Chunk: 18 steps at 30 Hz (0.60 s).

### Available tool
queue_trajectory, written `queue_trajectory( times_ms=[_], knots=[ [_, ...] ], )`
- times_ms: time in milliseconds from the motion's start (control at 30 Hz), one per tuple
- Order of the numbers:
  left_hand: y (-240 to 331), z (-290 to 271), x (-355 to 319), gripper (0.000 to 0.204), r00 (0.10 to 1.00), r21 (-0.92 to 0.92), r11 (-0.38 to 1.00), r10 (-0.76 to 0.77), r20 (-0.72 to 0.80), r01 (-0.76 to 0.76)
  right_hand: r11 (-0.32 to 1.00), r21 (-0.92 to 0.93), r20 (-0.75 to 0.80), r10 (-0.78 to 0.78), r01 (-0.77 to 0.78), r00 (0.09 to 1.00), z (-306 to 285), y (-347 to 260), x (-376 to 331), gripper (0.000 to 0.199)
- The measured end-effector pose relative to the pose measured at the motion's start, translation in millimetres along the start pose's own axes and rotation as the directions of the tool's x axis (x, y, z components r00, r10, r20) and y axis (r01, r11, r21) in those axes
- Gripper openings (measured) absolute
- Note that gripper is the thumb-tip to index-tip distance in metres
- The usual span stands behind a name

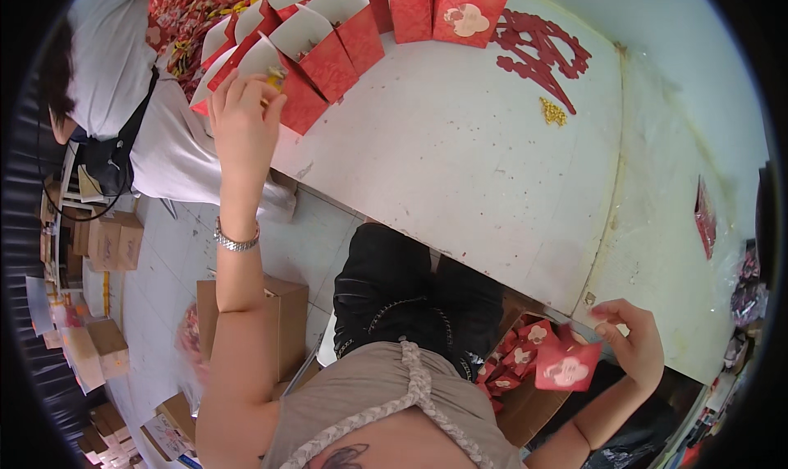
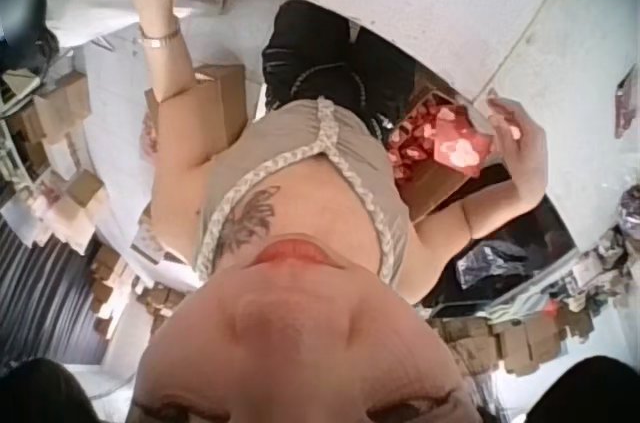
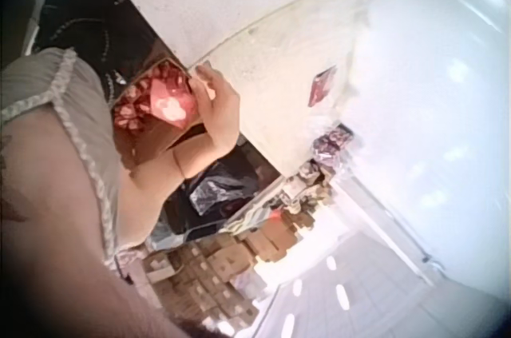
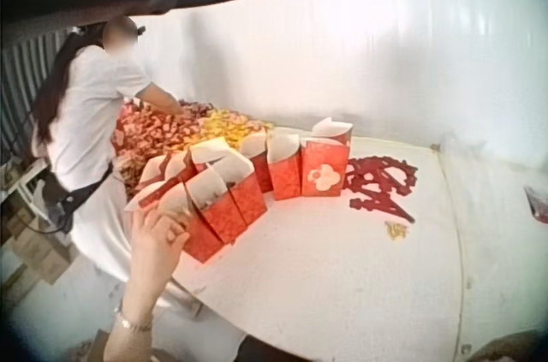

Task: The person assembles small red paper gift boxes by folding flaps and inserting a red paper strip to secure the closure. They repeatedly pick up flat boxes, fold them into shape, and fasten them with a strip, placing finished boxes on the table.

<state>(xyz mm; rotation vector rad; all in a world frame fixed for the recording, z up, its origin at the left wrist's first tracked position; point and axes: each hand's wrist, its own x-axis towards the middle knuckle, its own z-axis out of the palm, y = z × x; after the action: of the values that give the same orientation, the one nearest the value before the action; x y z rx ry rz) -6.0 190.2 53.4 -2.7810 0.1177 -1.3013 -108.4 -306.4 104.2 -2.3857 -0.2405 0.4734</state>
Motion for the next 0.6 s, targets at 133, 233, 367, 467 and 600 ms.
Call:
queue_trajectory(
  times_ms=[133,233,367,467,600],
  knots=[
    [36,0,-11,0.028,0.999,-0.164,0.987,0.006,0.054,0.003,0.869,-0.449,-0.119,-0.291,0.210,0.949,42,-34,34,0.034],
    [36,7,-6,0.038,0.983,0.036,0.983,-0.181,-0.025,0.182,0.796,-0.265,0.027,-0.558,0.544,0.829,85,-46,78,0.031],
    [4,15,-23,0.035,0.984,0.084,0.981,-0.177,0.026,0.174,0.736,-0.127,0.050,-0.665,0.665,0.745,123,-52,125,0.031],
    [57,0,-28,0.031,0.998,-0.111,0.993,-0.032,0.048,0.038,0.734,-0.044,-0.183,-0.673,0.678,0.717,147,-70,153,0.040],
    [144,-21,-34,0.035,0.995,-0.542,0.840,0.021,0.098,0.036,0.691,0.248,-0.495,-0.512,0.679,0.702,180,-70,177,0.053]
  ],
)
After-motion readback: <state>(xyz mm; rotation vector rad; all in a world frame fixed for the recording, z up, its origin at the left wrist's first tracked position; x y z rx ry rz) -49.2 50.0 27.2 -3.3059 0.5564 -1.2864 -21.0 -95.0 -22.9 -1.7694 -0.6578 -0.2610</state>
